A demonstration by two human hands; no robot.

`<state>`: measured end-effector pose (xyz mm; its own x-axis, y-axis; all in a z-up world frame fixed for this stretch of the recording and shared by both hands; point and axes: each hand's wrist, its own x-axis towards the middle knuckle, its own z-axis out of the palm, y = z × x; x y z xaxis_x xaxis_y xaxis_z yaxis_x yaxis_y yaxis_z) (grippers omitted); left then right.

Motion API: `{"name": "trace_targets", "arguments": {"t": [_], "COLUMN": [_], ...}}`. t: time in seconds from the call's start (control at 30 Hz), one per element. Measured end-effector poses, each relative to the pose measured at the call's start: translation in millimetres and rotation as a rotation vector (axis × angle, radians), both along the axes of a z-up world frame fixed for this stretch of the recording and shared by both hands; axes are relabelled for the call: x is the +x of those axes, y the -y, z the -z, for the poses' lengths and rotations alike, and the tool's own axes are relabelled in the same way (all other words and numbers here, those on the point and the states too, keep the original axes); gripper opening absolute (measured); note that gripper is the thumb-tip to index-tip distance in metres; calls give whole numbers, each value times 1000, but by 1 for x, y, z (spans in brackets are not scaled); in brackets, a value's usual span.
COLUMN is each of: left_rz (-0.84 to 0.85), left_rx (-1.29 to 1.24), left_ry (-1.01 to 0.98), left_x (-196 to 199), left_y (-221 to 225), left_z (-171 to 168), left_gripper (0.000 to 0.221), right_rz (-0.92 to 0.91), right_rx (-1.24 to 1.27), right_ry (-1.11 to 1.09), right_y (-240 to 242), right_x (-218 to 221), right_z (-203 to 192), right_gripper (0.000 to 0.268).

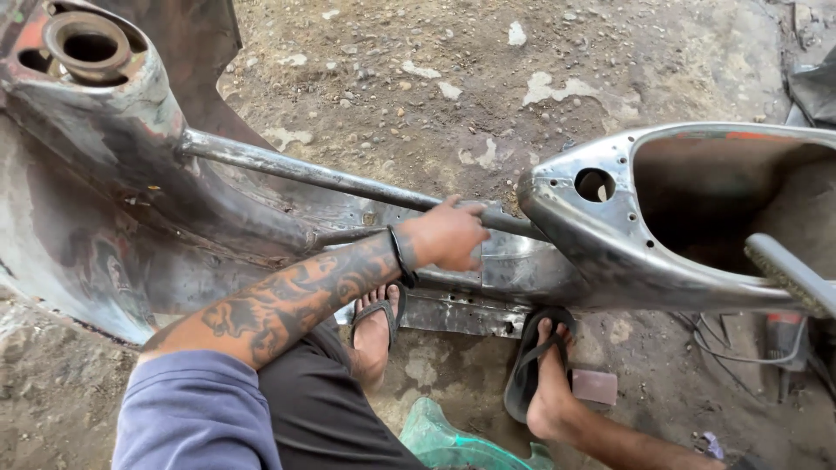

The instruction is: Manually sanding a metal motorcycle frame using a sanding block to prepare the surface.

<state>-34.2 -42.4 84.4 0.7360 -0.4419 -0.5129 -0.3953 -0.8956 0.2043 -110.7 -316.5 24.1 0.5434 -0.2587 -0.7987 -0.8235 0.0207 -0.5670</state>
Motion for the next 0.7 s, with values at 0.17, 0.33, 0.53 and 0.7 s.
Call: {"name": "trace_targets", "arguments": {"t": [0.17, 0.33, 0.53, 0.7], "left_rz": [-299, -430, -383, -568], "left_rx": [-108, -102, -196, -514], "left_ry": [-43, -50, 230, 273], "left_x": [3, -8, -24, -58], "left_y": [-24, -34, -17, 27], "left_z": [-34, -54, -54, -63], "left_gripper": [47, 51, 53, 49], "right_rz": [-208, -288, -333, -346], "right_rx": [-424, -287, -29, 556], "right_ry": [861, 779, 768, 859], "right_y": [292, 216, 61, -27], "right_x": [-6, -19, -55, -59], "right_z": [75, 100, 61, 41], "right_gripper": [39, 49, 53, 59]}}
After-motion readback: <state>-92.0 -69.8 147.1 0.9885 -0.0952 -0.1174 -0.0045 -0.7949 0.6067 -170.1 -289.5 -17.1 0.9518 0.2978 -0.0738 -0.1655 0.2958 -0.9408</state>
